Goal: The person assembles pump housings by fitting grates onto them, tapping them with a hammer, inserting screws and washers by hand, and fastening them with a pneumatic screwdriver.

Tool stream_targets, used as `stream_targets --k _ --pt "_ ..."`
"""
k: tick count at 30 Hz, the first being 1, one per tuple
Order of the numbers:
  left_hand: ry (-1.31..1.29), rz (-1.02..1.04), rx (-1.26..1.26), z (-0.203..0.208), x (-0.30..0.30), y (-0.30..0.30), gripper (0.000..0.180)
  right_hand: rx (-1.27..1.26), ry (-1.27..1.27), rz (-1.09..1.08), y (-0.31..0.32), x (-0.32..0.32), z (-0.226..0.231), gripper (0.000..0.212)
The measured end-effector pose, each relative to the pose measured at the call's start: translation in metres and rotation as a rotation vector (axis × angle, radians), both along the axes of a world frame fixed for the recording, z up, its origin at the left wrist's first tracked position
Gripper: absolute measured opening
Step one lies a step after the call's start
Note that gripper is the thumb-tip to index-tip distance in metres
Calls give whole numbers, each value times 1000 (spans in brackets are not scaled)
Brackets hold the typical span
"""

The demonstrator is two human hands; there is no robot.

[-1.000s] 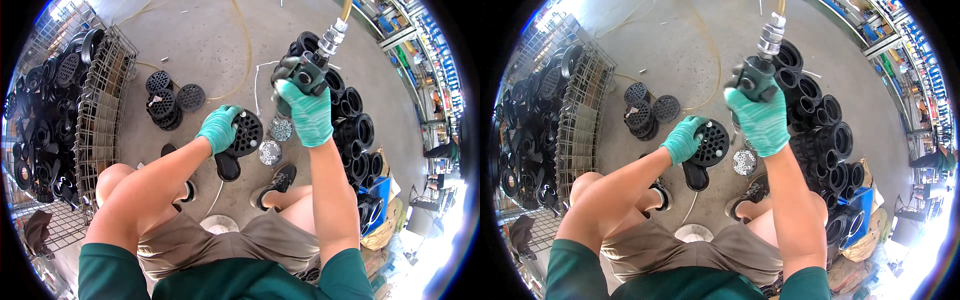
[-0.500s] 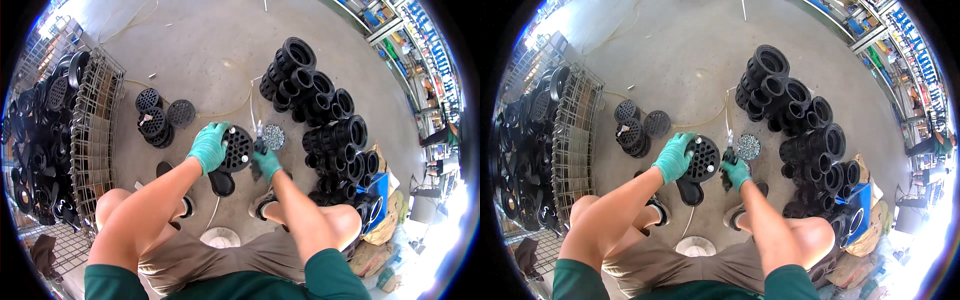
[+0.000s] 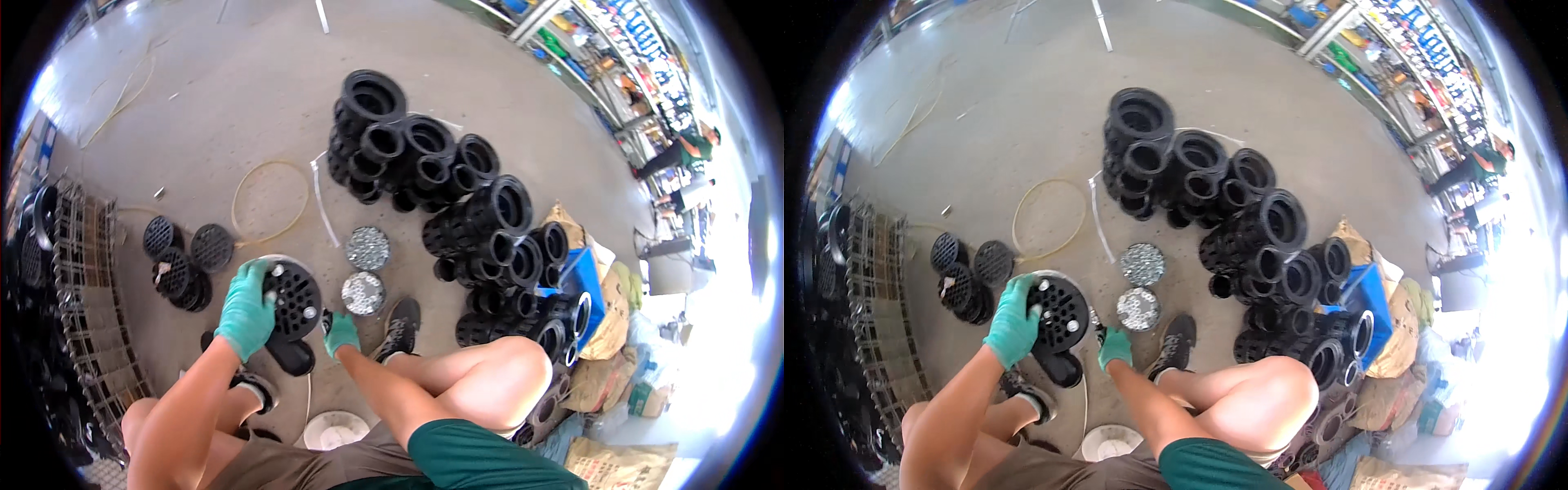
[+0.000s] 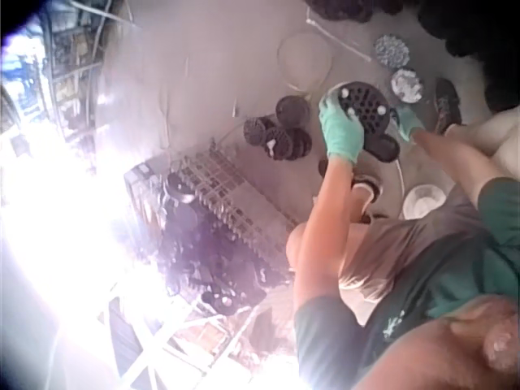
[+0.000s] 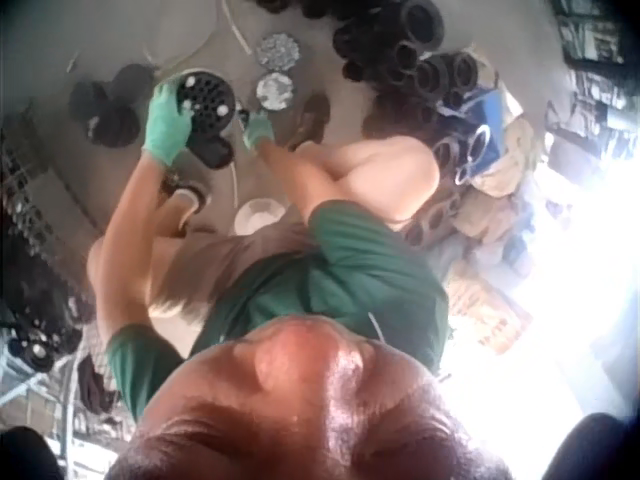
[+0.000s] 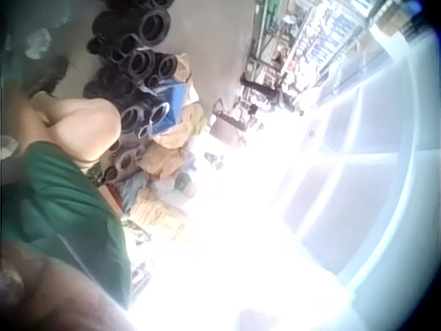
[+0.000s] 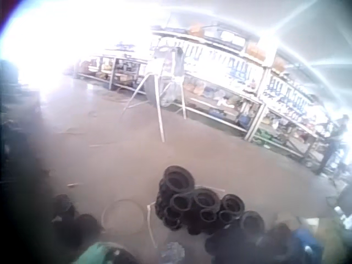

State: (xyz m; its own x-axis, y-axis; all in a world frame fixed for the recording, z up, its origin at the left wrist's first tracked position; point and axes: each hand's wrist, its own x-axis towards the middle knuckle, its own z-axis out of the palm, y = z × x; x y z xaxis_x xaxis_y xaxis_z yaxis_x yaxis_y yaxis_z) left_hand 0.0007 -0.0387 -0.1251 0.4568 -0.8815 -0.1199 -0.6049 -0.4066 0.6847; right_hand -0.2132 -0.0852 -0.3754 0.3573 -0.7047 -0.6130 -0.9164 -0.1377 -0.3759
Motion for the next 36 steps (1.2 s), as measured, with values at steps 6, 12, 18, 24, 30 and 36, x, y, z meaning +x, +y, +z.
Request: stream_targets --k 6,12,18,24,30,36 --pt "-85 2 37 23 -29 -23 82 15 -20 -4 -24 -27 -5 58" --pt "-363 -207 508 62 -51 -45 116 372 -128 178 -49 -18 44 32" --pt "-311 -190 582 71 -54 -41 119 645 -593 -378 -33 -21 121 38" --pt "-286 -202 5 81 -28 -10 113 927 -1038 -599 -3 -28 216 61" --pt "491 -92 -402 83 -34 -19 115 1345 -1180 -552 -3 -62 320 62" --pt "699 -134 -345 73 -40 12 120 1220 -1312 -355 4 -61 333 69"
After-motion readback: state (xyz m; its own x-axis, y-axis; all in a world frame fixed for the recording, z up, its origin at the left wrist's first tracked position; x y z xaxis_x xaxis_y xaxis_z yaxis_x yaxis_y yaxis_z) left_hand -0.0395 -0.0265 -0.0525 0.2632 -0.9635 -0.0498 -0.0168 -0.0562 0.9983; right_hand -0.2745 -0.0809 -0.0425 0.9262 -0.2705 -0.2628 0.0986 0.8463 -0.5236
